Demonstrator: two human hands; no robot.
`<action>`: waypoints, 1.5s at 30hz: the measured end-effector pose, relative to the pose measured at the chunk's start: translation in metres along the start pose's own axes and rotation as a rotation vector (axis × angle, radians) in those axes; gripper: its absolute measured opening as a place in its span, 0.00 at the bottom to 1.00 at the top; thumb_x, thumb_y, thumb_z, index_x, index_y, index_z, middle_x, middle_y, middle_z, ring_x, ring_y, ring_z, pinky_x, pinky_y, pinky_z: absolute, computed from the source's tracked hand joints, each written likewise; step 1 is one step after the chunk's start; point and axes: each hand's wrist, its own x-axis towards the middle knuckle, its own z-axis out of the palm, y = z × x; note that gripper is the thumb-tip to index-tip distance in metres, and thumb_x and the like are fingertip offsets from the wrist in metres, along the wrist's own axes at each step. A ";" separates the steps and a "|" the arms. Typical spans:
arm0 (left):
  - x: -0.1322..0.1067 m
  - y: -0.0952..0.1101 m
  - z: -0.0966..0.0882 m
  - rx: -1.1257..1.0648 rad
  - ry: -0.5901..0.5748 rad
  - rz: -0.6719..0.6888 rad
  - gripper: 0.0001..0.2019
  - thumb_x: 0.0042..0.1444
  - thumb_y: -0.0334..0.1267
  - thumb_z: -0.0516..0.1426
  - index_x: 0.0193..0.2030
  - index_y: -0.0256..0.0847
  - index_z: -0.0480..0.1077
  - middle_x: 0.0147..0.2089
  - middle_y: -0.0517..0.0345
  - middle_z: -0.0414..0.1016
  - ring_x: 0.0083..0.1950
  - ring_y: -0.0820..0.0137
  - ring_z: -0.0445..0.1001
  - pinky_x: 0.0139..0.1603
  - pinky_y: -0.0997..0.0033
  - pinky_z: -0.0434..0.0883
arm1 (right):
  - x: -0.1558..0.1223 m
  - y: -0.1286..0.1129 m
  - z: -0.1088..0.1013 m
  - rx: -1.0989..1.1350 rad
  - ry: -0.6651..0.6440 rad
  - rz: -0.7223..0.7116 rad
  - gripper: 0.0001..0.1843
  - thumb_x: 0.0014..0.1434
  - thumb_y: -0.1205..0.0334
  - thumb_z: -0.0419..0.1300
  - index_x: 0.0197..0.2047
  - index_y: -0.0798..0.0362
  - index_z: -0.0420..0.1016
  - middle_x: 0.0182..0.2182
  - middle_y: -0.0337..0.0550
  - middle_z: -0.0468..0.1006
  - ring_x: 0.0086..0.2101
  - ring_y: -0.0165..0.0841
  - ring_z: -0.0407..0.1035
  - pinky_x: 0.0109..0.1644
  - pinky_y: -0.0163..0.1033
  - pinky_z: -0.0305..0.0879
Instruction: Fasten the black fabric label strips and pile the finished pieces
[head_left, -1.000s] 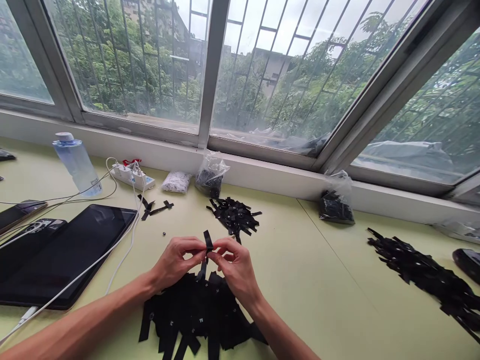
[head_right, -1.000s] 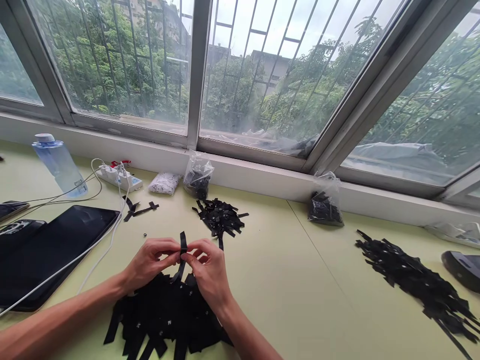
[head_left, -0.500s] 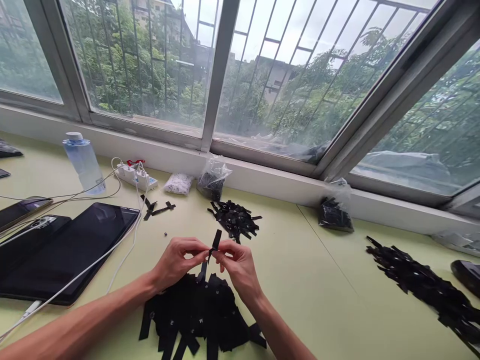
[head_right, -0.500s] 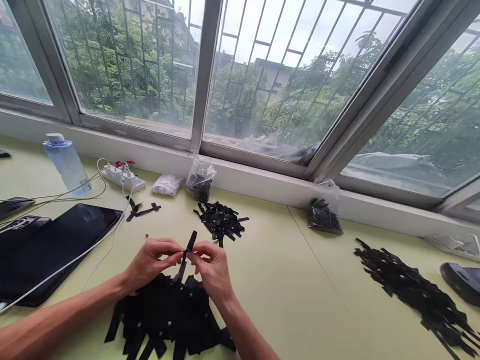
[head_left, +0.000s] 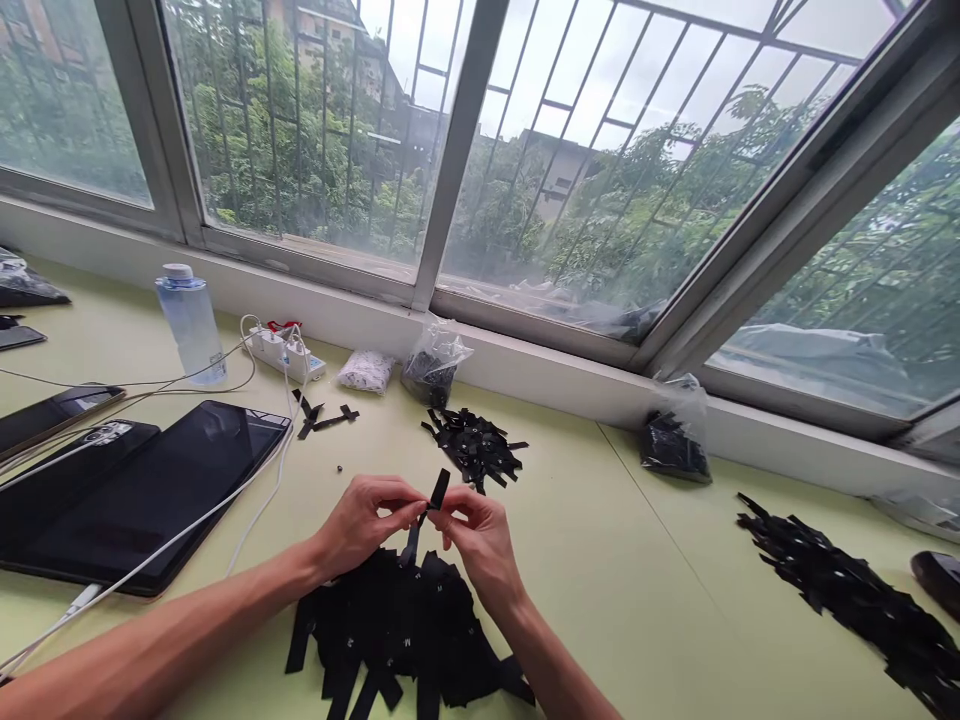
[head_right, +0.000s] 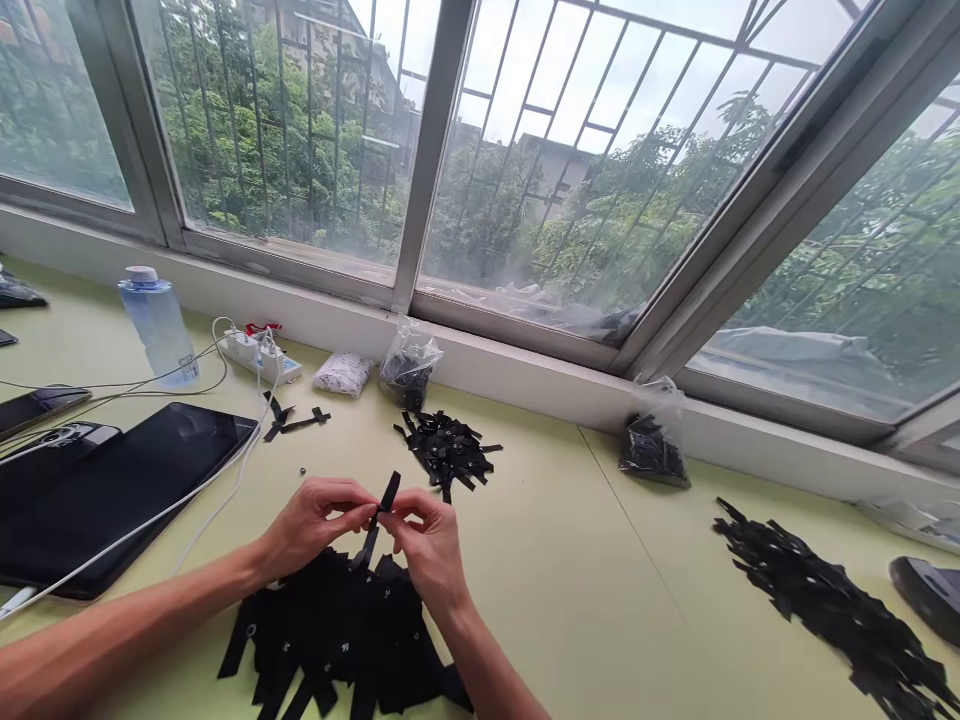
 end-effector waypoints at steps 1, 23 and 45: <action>0.000 0.000 0.000 0.002 0.000 0.002 0.10 0.64 0.38 0.59 0.42 0.37 0.81 0.35 0.53 0.81 0.31 0.73 0.75 0.33 0.76 0.70 | 0.000 0.000 0.000 0.005 0.004 -0.003 0.03 0.54 0.62 0.70 0.32 0.52 0.81 0.30 0.41 0.77 0.29 0.30 0.68 0.25 0.32 0.63; -0.001 -0.004 0.000 0.027 0.018 0.133 0.10 0.63 0.34 0.60 0.47 0.45 0.82 0.39 0.54 0.83 0.37 0.71 0.79 0.37 0.75 0.73 | -0.002 -0.002 -0.001 -0.105 0.078 -0.099 0.03 0.55 0.61 0.71 0.31 0.49 0.83 0.30 0.40 0.80 0.29 0.32 0.69 0.29 0.35 0.63; -0.003 -0.006 -0.006 0.062 -0.052 0.142 0.09 0.65 0.37 0.59 0.46 0.43 0.81 0.36 0.55 0.80 0.36 0.71 0.77 0.40 0.73 0.72 | -0.015 -0.008 0.011 -0.519 0.133 -0.360 0.09 0.65 0.64 0.62 0.36 0.47 0.83 0.34 0.43 0.81 0.32 0.35 0.73 0.31 0.38 0.67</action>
